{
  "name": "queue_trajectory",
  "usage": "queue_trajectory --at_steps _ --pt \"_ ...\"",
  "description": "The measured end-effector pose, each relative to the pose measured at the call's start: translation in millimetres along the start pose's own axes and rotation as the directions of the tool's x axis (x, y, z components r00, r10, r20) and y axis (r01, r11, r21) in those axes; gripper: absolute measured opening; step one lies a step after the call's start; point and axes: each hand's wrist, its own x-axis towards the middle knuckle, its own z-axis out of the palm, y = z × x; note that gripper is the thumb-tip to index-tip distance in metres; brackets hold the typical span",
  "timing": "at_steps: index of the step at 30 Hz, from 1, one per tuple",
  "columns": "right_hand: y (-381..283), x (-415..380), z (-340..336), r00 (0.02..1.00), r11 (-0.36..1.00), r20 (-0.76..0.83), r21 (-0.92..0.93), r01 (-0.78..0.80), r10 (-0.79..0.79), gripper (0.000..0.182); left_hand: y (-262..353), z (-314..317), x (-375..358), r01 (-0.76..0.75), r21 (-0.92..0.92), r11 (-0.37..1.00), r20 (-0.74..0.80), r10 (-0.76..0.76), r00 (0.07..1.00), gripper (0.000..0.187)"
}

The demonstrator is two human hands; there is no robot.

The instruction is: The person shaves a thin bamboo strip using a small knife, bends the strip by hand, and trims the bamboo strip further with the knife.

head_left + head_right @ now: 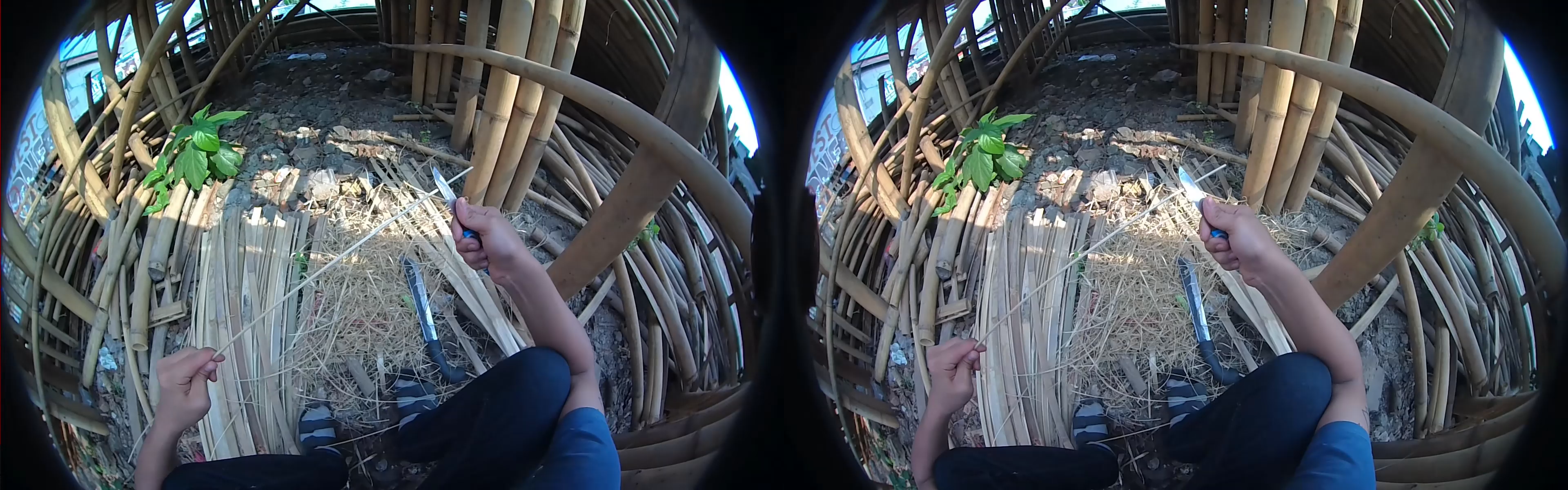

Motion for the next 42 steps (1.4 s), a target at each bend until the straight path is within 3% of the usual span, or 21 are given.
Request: queue_trajectory --at_steps 14,16,19,21,23,25,27,28,31,34,36,38,42 --pt "4.2 4.1 -37.7 0.987 0.99 -0.123 0.108 -0.088 0.101 0.041 -11.2 -5.8 -5.8 -0.029 0.034 0.999 0.047 0.028 0.998 0.014" --pt "6.3 10.0 -66.8 0.966 0.959 -0.251 0.285 0.015 0.059 0.039 -25.4 -11.8 -11.9 0.074 0.001 0.997 -0.042 -0.074 0.996 0.013" --pt "16.9 1.4 -61.6 0.942 0.937 -0.327 0.346 0.051 0.069 0.037 -23.6 -7.3 -8.9 0.209 0.077 0.975 -0.084 -0.203 0.976 0.012" --pt "21.2 3.2 -51.6 0.949 0.939 -0.311 0.337 0.061 0.05 0.036 -34.6 3.2 -9.3 0.27 0.04 0.962 -0.099 -0.266 0.959 0.012" --pt "14.7 0.6 -32.5 0.932 0.939 -0.35 0.281 0.2 -0.093 0.036 -33.5 15.2 -1.8 0.293 -0.079 0.953 -0.131 -0.302 0.944 0.012" --pt "13.8 1.4 -17.9 0.935 0.929 -0.294 0.248 0.276 -0.2 0.037 -30.0 18.1 6.9 0.266 -0.009 0.964 -0.067 -0.266 0.962 0.013" --pt "15.1 4.8 7.3 0.921 0.924 -0.137 0.069 0.377 -0.365 0.037 -21.1 31.1 15.9 0.234 -0.061 0.97 0.001 -0.235 0.972 0.015" --pt "17.3 6.9 21.9 0.931 0.932 -0.032 0.015 0.363 -0.362 0.037 -17.2 39.0 21.1 0.237 -0.055 0.97 0.0 -0.237 0.971 0.015" --pt "29.1 10.5 73.3 0.919 0.962 0.315 -0.062 0.267 -0.235 0.036 1.1 60.4 35.9 0.171 -0.207 0.963 0.022 -0.17 0.985 0.015" --pt "43.1 13.1 117.0 0.775 0.985 0.632 -0.129 0.115 -0.008 0.037 26.1 73.5 50.4 0.163 -0.293 0.942 0.015 -0.166 0.986 0.014" --pt "45.7 8.5 138.7 0.68 0.982 0.722 -0.188 0.017 0.126 0.037 33.3 76.9 54.6 0.161 -0.35 0.923 0.013 -0.168 0.986 0.013" --pt "46.8 7.3 149.1 0.683 0.987 0.721 -0.161 -0.001 0.118 0.037 35.4 77.9 56.0 -0.001 -0.263 0.965 -0.028 -0.007 1.0 0.014" --pt "39.8 4.6 153.7 0.72 0.991 0.692 -0.129 0.044 0.059 0.036 36.3 80.4 57.0 -0.068 -0.262 0.963 -0.152 0.028 0.988 0.014"
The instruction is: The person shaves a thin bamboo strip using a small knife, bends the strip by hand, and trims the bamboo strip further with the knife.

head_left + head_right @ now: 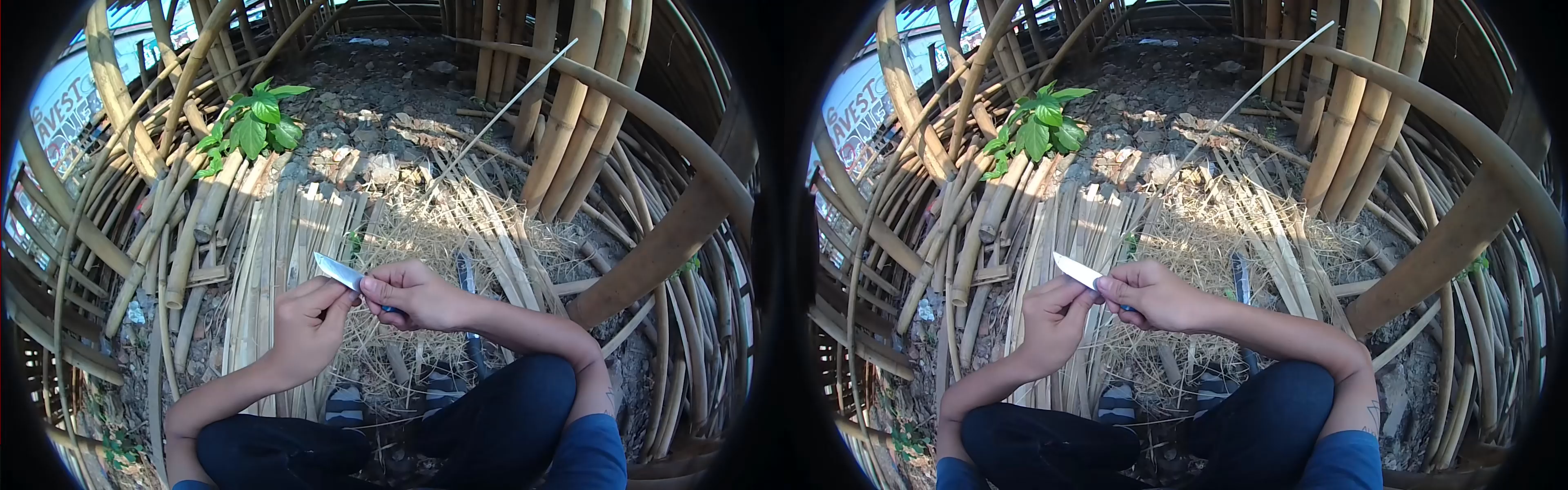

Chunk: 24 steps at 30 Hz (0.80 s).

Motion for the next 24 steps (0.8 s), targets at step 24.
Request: queue_trajectory --at_steps 24 --pt "-7.6 -19.1 -43.2 0.842 0.995 -0.531 -0.014 0.1 -0.092 0.037 1.6 -15.5 -11.6 0.186 -0.04 0.982 0.012 -0.186 0.983 0.014"
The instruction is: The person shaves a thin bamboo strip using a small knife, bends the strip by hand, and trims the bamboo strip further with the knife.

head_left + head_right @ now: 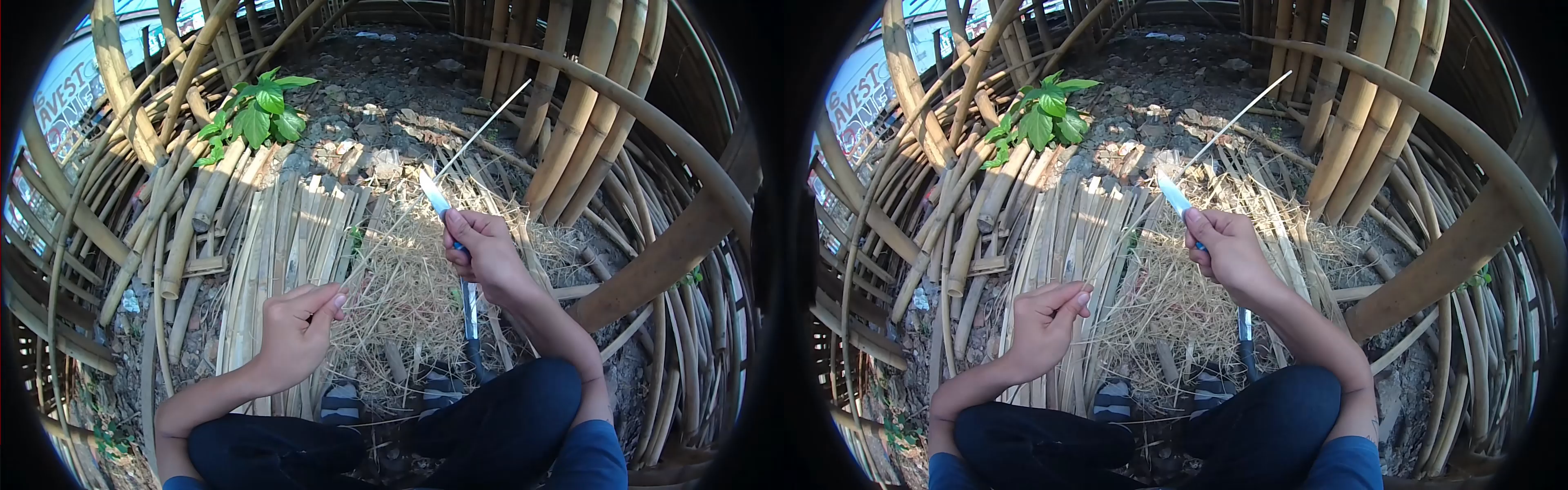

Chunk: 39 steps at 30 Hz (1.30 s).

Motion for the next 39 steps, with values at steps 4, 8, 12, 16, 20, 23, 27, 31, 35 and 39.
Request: queue_trajectory --at_steps 4,8,12,16,20,23,27,31,35,39 --pt "1.4 -9.1 -13.5 0.998 0.997 0.009 0.046 -0.056 0.056 0.037 -5.3 -7.7 -2.4 0.035 0.037 0.999 0.044 -0.036 0.998 0.016" --pt "10.4 -9.4 3.0 0.977 0.998 0.205 0.008 -0.064 0.061 0.037 -0.8 2.6 -0.6 0.018 0.003 1.0 0.067 -0.018 0.998 0.016" --pt "16.7 -9.4 18.8 0.913 0.994 0.406 -0.11 0.011 0.035 0.04 7.5 6.4 0.3 -0.003 0.007 1.0 0.11 0.003 0.994 0.015" --pt "2.1 -3.2 -0.8 0.966 0.998 0.256 -0.069 -0.007 0.024 0.04 3.3 -0.8 -2.5 0.011 0.028 1.0 0.09 -0.013 0.996 0.014" --pt "4.6 -8.4 2.7 0.96 0.995 0.264 -0.034 -0.091 0.097 0.041 -0.2 1.1 -3.3 0.02 0.014 1.0 0.108 -0.022 0.994 0.015" --pt "11.4 -10.6 19.4 0.909 0.987 0.391 -0.111 -0.113 0.148 0.041 5.7 3.2 -0.9 -0.04 0.074 0.996 0.115 0.032 0.993 0.015" --pt "-1.3 -1.0 -0.1 0.945 0.992 0.303 -0.023 -0.126 0.127 0.039 2.3 -1.6 -3.6 -0.063 0.062 0.996 0.082 0.058 0.995 0.015" --pt "2.5 -5.8 -4.5 0.927 0.978 0.323 0.017 -0.207 0.191 0.039 -3.2 3.1 -5.4 -0.09 0.077 0.993 0.084 0.084 0.993 0.016" --pt "12.7 -9.9 18.6 0.869 0.974 0.442 -0.074 -0.212 0.223 0.04 -3.3 7.7 -4.1 -0.125 0.086 0.988 0.101 0.116 0.988 0.016" --pt "11.7 -8.6 22.9 0.866 0.979 0.462 -0.146 -0.141 0.193 0.04 2.8 7.5 -2.9 -0.095 0.057 0.994 0.103 0.089 0.991 0.015"
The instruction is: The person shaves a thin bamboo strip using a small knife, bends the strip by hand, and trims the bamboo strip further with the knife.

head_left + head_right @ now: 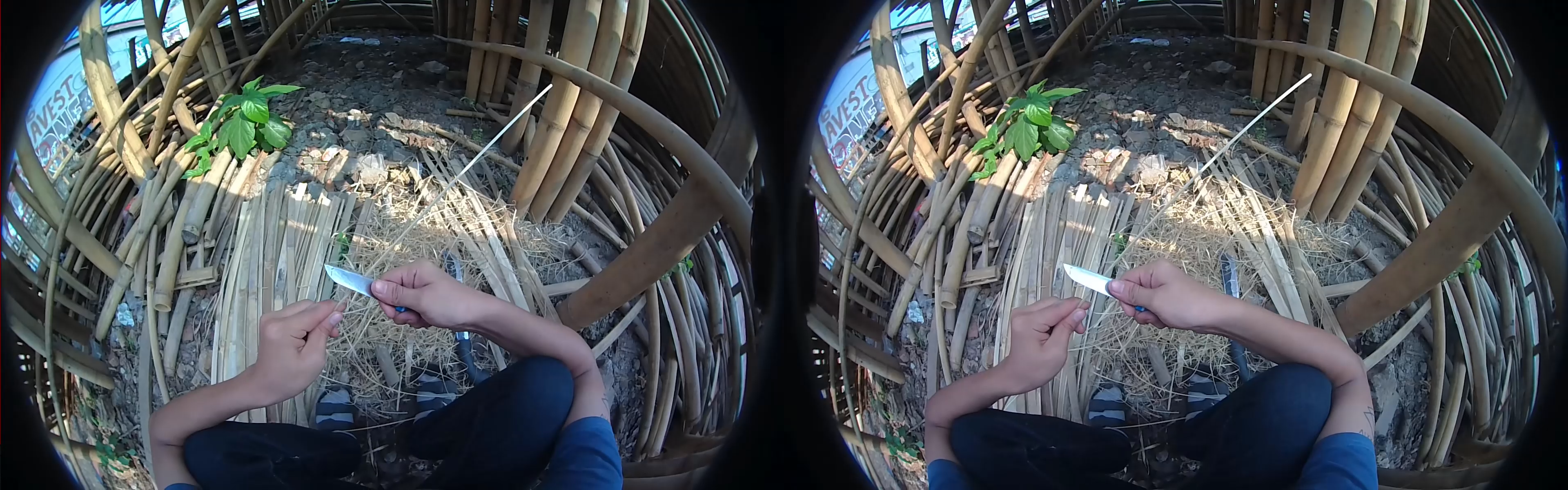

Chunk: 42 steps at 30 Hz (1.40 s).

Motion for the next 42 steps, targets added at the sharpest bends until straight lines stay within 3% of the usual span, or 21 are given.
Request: queue_trajectory --at_steps 3,7,11,16,18,19,20,23,26,31,34,42 --pt "10.5 3.2 -3.0 0.995 0.996 -0.071 -0.064 0.062 -0.066 0.04 -0.1 -1.1 -1.1 0.027 -0.053 0.998 0.009 -0.026 1.0 0.015" --pt "-3.5 -9.8 -18.1 0.978 1.0 -0.209 0.004 0.014 -0.012 0.039 1.6 -10.3 -3.0 0.084 -0.04 0.996 0.014 -0.083 0.996 0.014" --pt "4.9 -5.0 -14.0 0.988 0.995 -0.152 0.104 -0.012 0.028 0.04 -7.7 -5.8 -6.8 0.089 -0.019 0.996 0.019 -0.089 0.996 0.014" --pt "1.7 -2.9 -15.5 0.993 0.997 -0.095 0.03 0.075 -0.072 0.039 -0.7 -9.0 -3.2 0.027 0.023 0.999 -0.002 -0.027 1.0 0.014" --pt "-10.2 -10.9 -29.8 0.951 0.991 -0.308 0.123 0.057 -0.017 0.041 -0.5 -11.0 -5.2 0.022 0.032 0.999 -0.01 -0.021 1.0 0.014" --pt "-6.1 -11.2 -32.6 0.943 0.992 -0.33 0.105 0.076 -0.038 0.042 -1.8 -11.9 -6.0 0.02 0.046 0.999 0.005 -0.02 1.0 0.014" --pt "-5.6 -12.2 -31.5 0.942 0.992 -0.334 0.103 0.075 -0.037 0.042 -2.7 -11.9 -6.2 0.016 0.058 0.998 0.019 -0.017 1.0 0.014" --pt "5.1 -8.6 -20.7 0.99 0.991 -0.142 0.136 0.007 0.013 0.041 -8.7 -5.4 -6.8 0.002 0.061 0.998 0.033 -0.004 0.999 0.014" --pt "3.2 -7.7 -17.6 0.991 0.995 -0.129 0.101 0.0 0.013 0.038 -6.5 -4.3 -6.3 -0.041 0.09 0.995 0.021 0.039 0.999 0.013" --pt "-6.3 -17.0 -34.7 0.962 0.966 -0.258 0.258 -0.018 0.087 0.039 -9.8 -6.7 -8.7 -0.078 0.129 0.989 -0.004 0.079 0.997 0.014" --pt "0.3 -11.8 -28.0 0.983 0.977 -0.167 0.211 -0.036 0.072 0.039 -6.9 -5.2 -5.2 -0.111 0.152 0.982 -0.001 0.113 0.994 0.014" --pt "-8.4 -13.2 -39.2 0.955 0.985 -0.286 0.168 -0.032 0.08 0.041 -5.6 -6.1 -5.6 -0.112 0.161 0.981 -0.037 0.119 0.992 0.013"
